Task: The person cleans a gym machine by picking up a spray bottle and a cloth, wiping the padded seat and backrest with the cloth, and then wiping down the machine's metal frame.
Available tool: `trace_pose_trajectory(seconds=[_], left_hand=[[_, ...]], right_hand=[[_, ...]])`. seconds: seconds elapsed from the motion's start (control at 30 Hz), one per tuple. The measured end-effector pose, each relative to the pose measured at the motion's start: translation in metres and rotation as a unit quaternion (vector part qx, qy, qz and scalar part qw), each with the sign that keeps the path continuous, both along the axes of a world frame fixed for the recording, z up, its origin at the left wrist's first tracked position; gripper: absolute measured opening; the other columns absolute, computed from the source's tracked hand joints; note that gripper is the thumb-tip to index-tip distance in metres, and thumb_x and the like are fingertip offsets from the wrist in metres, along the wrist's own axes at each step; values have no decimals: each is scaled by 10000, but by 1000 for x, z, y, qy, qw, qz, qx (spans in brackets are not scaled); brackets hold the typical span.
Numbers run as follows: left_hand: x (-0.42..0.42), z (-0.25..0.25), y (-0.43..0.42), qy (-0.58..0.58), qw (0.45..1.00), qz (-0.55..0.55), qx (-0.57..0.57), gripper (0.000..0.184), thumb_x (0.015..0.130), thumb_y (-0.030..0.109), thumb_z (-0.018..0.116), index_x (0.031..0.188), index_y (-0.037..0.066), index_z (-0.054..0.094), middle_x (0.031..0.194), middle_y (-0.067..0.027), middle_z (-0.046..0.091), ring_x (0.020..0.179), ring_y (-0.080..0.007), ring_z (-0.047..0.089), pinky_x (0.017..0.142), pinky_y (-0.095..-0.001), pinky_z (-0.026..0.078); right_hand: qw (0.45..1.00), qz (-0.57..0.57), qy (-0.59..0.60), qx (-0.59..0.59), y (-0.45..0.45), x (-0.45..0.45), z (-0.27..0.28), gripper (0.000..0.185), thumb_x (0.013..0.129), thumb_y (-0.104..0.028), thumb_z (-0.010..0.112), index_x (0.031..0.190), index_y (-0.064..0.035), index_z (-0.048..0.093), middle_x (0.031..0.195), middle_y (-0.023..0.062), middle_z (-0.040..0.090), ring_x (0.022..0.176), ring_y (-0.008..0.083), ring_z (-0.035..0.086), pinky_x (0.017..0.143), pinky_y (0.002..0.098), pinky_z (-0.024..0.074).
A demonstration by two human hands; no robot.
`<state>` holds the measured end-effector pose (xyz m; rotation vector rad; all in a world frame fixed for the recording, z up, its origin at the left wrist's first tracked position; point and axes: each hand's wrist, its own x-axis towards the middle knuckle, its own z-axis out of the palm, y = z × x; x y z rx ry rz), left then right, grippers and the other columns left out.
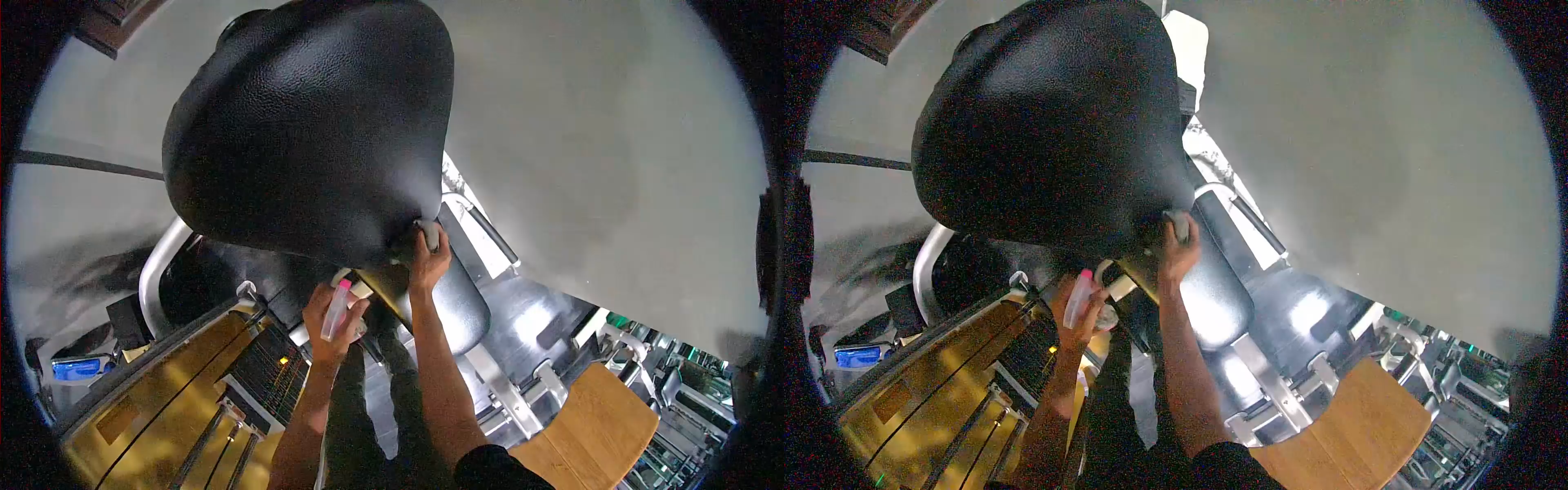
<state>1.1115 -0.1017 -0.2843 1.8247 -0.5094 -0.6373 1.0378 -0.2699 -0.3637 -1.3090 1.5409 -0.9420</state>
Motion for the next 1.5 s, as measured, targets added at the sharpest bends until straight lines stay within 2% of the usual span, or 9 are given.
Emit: trace_pose_trajectory(seconds=[0.07,0.17,0.43,0.63,0.97,1.17,1.3,1.4,1.5], left_hand=[[1,4,-5,-69,997,-9,-26,142,764,123,729,812,39,624,732,-47,543,632,-163,537,588,-293,432],[0,7,-11,60,997,39,-4,142,751,122,738,795,43,628,735,-45,561,643,-167,547,609,-299,435],[12,10,-28,86,995,-46,-17,146,769,146,721,817,33,642,724,-75,569,652,-192,573,620,-299,452],[8,-1,-30,86,994,-63,-2,155,795,172,705,824,34,642,709,-70,566,637,-194,562,586,-307,440],[21,17,-56,126,987,-97,11,212,824,220,688,768,36,598,660,-30,506,575,-97,490,570,-282,415],[38,19,-78,71,981,-183,-10,225,847,222,665,778,26,577,683,-5,472,582,-85,469,559,-252,388],[46,21,-80,-30,969,-243,-32,228,856,220,661,770,30,566,699,0,452,599,-88,468,553,-253,382],[50,25,-76,146,958,-248,18,232,859,215,662,758,35,555,706,9,441,621,-83,466,556,-254,378],[54,10,-73,46,954,-297,8,233,857,220,664,766,35,557,713,9,436,636,-77,466,569,-259,389]], right_hand=[[999,19,-22,-32,0,11,36,264,781,-79,686,1033,-21,631,905,98,661,852,171,607,793,296,466],[996,57,-17,-62,4,6,25,323,764,-88,716,1072,-52,626,1040,106,667,956,184,620,851,306,469],[992,36,38,113,-25,-22,-26,281,785,-158,695,1041,-57,639,966,94,679,857,212,643,780,322,490],[994,86,0,-65,-19,-4,15,297,784,-119,707,1062,-51,629,964,107,680,893,202,642,817,315,485],[998,25,42,37,-46,-17,-11,327,783,-202,691,1069,-53,637,929,119,682,865,196,643,809,336,490],[991,76,-33,-102,-41,1,34,301,787,-125,679,1072,-41,630,941,88,672,866,162,619,821,300,473],[998,57,-23,-34,-29,-14,-8,312,787,-123,704,1080,-43,633,939,100,681,893,180,637,827,316,479],[999,22,19,30,-38,-22,-23,317,786,-164,709,1071,-41,640,918,111,689,864,204,650,814,328,488],[999,24,-3,39,-59,-23,-30,336,784,-198,712,1068,-32,640,921,121,691,849,221,655,802,334,492]])
